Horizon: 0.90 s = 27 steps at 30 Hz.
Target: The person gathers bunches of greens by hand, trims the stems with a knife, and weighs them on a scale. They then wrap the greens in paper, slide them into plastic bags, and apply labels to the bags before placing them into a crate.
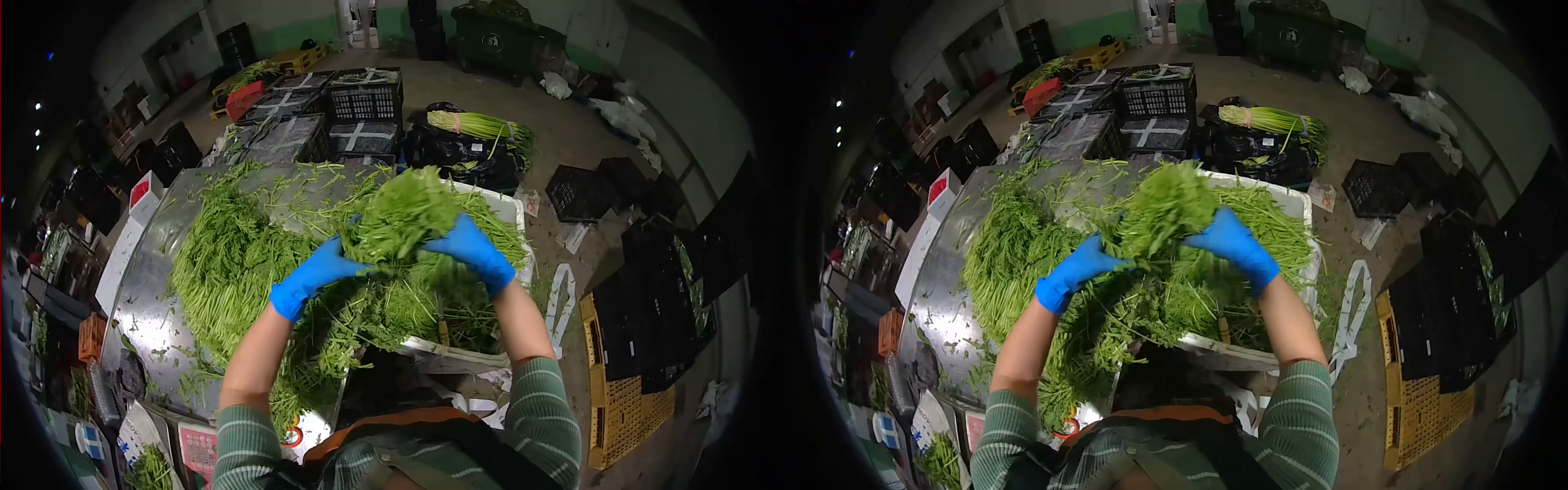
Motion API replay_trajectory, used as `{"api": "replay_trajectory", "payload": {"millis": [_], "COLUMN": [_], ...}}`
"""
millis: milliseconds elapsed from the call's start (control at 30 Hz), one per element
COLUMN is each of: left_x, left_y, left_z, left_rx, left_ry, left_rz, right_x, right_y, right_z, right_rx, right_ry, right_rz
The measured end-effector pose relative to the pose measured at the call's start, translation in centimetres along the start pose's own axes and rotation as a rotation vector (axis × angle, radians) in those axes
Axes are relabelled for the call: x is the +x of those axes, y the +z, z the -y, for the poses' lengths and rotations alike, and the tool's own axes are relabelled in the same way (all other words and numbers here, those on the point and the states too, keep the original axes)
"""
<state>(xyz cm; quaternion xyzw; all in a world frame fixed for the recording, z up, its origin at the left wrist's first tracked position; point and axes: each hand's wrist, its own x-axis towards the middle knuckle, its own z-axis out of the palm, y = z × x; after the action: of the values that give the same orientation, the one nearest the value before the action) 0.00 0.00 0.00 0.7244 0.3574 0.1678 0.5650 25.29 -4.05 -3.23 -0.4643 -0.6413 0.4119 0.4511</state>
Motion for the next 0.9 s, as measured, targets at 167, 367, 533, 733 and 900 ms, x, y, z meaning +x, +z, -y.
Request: {"api": "replay_trajectory", "payload": {"millis": [167, 367, 533, 733, 900], "left_x": [-4.9, -8.1, -7.5, -3.5, -5.0], "left_y": [-3.6, -3.8, -2.1, 0.2, -1.7], "left_z": [5.5, 3.6, 1.1, -1.4, -2.8], "left_rx": [0.344, 0.303, 0.322, 0.659, 0.591], "left_ry": [-0.060, -0.215, 0.136, 0.582, 0.328], "left_rz": [-0.229, -0.346, -0.320, -0.242, -0.333], "right_x": [-2.4, -2.2, -0.9, 1.4, 1.5], "right_y": [-0.4, 0.8, 2.3, 6.9, 5.3], "right_z": [-13.2, -14.5, -8.7, 5.2, 9.0], "right_rx": [-1.263, -1.055, -1.525, -1.380, -1.366], "right_ry": [0.450, 0.369, 0.302, -0.243, -0.213], "right_rz": [0.311, 0.463, 0.456, 0.299, 0.253]}}
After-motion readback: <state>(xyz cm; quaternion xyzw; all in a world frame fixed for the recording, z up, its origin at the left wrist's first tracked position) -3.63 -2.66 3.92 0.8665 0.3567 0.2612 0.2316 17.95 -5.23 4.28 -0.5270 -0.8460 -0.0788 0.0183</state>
